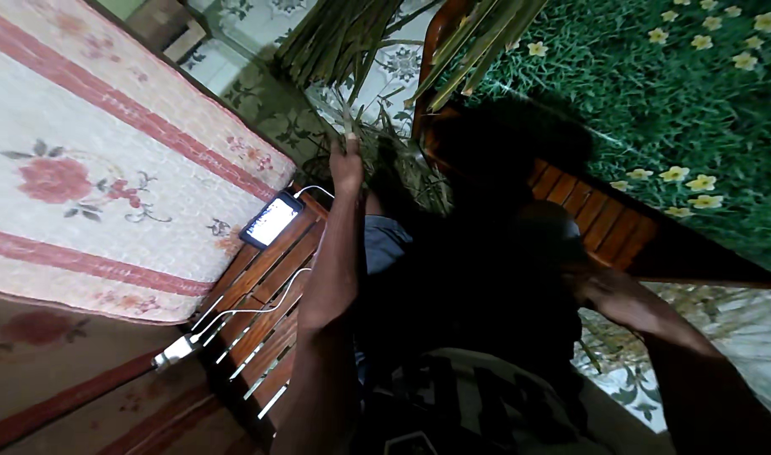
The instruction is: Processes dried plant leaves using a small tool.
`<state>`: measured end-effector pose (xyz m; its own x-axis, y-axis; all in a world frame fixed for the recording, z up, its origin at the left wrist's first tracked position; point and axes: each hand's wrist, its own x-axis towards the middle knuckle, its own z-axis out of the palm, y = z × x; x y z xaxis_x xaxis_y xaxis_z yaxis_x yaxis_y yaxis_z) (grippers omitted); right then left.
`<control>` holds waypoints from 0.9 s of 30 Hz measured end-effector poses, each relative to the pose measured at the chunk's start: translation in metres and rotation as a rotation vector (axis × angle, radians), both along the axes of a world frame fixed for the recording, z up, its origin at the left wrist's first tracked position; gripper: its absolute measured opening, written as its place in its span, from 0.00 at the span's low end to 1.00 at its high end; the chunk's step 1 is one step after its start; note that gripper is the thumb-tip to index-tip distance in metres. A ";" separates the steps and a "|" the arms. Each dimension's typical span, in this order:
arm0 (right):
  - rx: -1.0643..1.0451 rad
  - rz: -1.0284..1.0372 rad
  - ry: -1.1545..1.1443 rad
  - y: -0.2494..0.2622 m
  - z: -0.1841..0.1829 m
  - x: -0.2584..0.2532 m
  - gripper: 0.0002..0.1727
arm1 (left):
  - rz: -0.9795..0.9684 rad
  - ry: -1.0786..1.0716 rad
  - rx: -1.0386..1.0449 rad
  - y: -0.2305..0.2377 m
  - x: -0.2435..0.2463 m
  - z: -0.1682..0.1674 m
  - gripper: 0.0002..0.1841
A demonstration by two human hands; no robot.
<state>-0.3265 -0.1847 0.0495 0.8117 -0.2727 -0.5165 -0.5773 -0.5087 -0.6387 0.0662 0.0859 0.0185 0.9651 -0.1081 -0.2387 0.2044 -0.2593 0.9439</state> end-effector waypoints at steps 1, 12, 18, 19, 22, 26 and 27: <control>-0.003 0.022 -0.038 0.011 0.006 0.021 0.22 | 0.006 -0.024 -0.055 -0.001 -0.018 0.009 0.24; 0.082 0.149 -0.287 0.084 0.018 0.157 0.16 | -0.515 -0.002 -0.351 -0.024 -0.171 -0.006 0.20; 0.154 0.121 -0.098 0.070 0.017 0.136 0.22 | -0.440 -0.218 -0.005 -0.010 -0.130 0.006 0.19; 0.144 0.131 -0.058 0.068 0.016 0.130 0.22 | -0.414 -0.263 0.004 -0.008 -0.122 0.004 0.19; 0.117 0.124 -0.080 0.068 0.014 0.118 0.20 | -0.305 -0.359 -0.032 -0.003 -0.112 0.001 0.21; 0.151 0.061 -0.204 0.073 0.017 0.121 0.20 | -0.263 -0.305 -0.044 -0.002 -0.153 0.009 0.18; 0.166 0.059 -0.214 0.074 0.019 0.123 0.19 | -0.365 -0.243 -0.059 -0.003 -0.167 0.007 0.18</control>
<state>-0.2031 -0.1102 0.0685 0.9192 -0.1482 -0.3649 -0.3927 -0.4155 -0.8205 -0.1004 0.0828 0.0256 0.8883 -0.4592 0.0073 -0.1204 -0.2177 0.9686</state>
